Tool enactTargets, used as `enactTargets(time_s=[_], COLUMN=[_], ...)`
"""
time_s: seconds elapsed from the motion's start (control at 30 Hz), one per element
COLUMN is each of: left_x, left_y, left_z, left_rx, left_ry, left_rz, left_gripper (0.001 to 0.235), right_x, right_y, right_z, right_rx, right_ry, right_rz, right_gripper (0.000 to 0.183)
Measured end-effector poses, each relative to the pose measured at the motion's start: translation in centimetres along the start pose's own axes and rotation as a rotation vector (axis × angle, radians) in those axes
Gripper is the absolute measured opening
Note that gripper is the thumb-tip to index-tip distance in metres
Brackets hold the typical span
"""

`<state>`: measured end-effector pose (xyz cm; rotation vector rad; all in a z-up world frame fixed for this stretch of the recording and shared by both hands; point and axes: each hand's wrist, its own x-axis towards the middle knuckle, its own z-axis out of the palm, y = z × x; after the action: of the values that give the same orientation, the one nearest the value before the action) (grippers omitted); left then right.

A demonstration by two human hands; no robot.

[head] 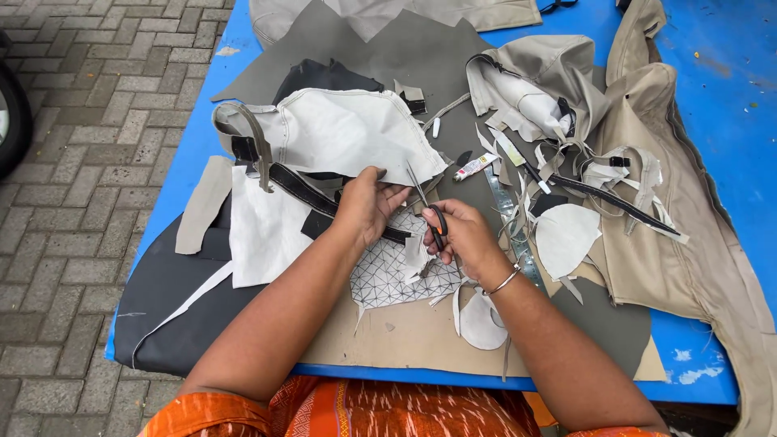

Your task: Trimming excess material from a leather assembly using scissors on a cutting table.

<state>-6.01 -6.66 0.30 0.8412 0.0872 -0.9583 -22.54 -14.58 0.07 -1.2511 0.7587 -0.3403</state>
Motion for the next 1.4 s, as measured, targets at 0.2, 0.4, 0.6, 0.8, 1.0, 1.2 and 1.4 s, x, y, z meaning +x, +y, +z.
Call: enactTargets(time_s=[0.2, 0.4, 0.6, 0.8, 1.0, 1.2, 1.4], left_x=[1.0, 1.6, -1.8, -1.4, 1.1, -1.8, -2.0], left_y=[0.3, 0.1, 0.0, 0.7, -0.9, 0.4, 0.6], left_z=[-1.7, -2.3, 1.1, 1.2, -1.3, 0.3, 0.5], left_rx=[-0.102, -0.314, -0.192, -0.401, -0.312, -0.115, -0.180], left_ry=[-0.041, -0.147, 0.038, -0.046, -0.052, 0.038, 0.060], left_rz=[0.063, 0.079, 0.216, 0.126, 0.193, 0.278, 0.281], left_gripper=[0.053, 0.057, 0.041, 0.037, 0.032, 0.039, 0.043], right_x=[-1.9, -3.9, -3.8, -3.6, -3.9, -3.1, -1.7], right_y=[-2.2, -2.7, -2.2, -2.1, -2.5, -3.2, -3.9], right_z=[0.6, 2.2, 2.3, 2.2, 2.2, 0.7, -2.2], right_rx=[0.106, 0.224, 0.244, 0.190, 0.291, 0.124, -1.110], right_ry=[-0.018, -0.069, -0.057, 0.007, -0.041, -0.062, 0.300], right_rz=[-0.015, -0.076, -0.075, -0.137, -0.131, -0.312, -0.436], right_gripper=[0.031, 0.032, 0.031, 0.033, 0.033, 0.036, 0.031])
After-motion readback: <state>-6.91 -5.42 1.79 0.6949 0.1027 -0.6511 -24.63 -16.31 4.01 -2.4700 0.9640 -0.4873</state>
